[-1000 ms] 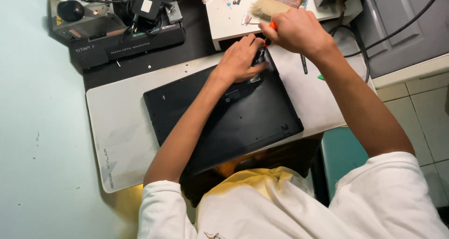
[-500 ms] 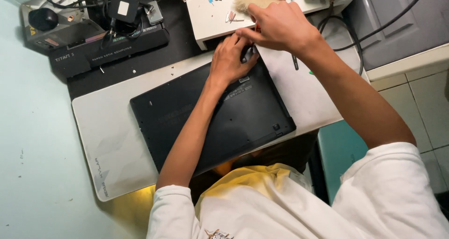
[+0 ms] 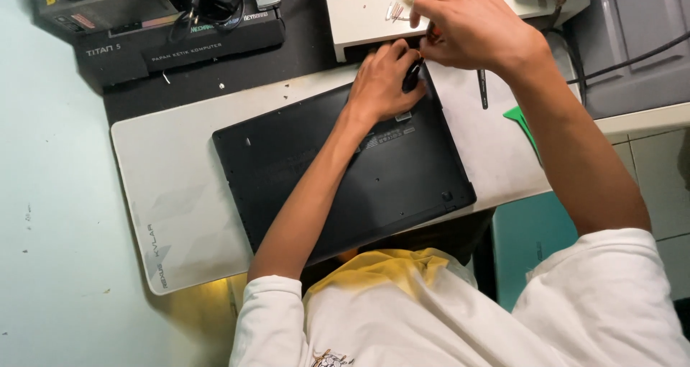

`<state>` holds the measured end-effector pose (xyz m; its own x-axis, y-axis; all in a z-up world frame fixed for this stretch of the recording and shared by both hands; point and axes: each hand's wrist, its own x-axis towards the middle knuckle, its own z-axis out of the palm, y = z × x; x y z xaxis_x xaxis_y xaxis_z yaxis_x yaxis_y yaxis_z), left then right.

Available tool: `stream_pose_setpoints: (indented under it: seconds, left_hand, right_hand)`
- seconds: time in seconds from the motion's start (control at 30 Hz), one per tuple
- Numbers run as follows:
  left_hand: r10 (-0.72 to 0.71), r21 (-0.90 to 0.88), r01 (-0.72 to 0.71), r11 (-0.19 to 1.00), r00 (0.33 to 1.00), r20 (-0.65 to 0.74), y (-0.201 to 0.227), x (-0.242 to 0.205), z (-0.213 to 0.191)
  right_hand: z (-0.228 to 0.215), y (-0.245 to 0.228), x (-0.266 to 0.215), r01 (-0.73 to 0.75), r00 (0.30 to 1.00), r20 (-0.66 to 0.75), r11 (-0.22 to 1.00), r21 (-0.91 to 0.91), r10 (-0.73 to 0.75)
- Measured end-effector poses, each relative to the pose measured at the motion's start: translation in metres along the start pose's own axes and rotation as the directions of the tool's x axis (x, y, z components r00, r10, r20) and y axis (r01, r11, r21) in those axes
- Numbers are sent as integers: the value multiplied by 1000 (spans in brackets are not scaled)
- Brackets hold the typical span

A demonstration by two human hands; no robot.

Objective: The person uses a screwdriver to remove screws from the back cover of a black Lenovo laptop. They systematically unscrew fasteners around the perimeter and center of the device, placing the screws on the white desk mat.

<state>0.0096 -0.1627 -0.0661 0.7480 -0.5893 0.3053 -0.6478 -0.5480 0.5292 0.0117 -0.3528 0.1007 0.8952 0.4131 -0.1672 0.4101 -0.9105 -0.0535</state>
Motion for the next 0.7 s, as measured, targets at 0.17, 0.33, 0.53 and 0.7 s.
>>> stream_pose_setpoints:
  seconds: [0.17,0.33,0.53,0.7]
  left_hand:
    - [-10,-8,10,1000,1000,22,1,2,-2]
    - [-7,5,7,1000,1000,22,0,1,2]
    - [18,-33,-19,999,999,-26,1,-2,-1]
    - [21,-20,-22,1000,999,-24,1,-4,-3]
  right_hand:
    - [11,6,-2,-33,998,-65,988,-151,23]
    - [-3,-1,-5,-35,999,21,999,-9,35]
    - [27,22,-8,-93,988,-139,986,-141,73]
    - [17,15,-17,-13,994,-109,1000,-13,11]
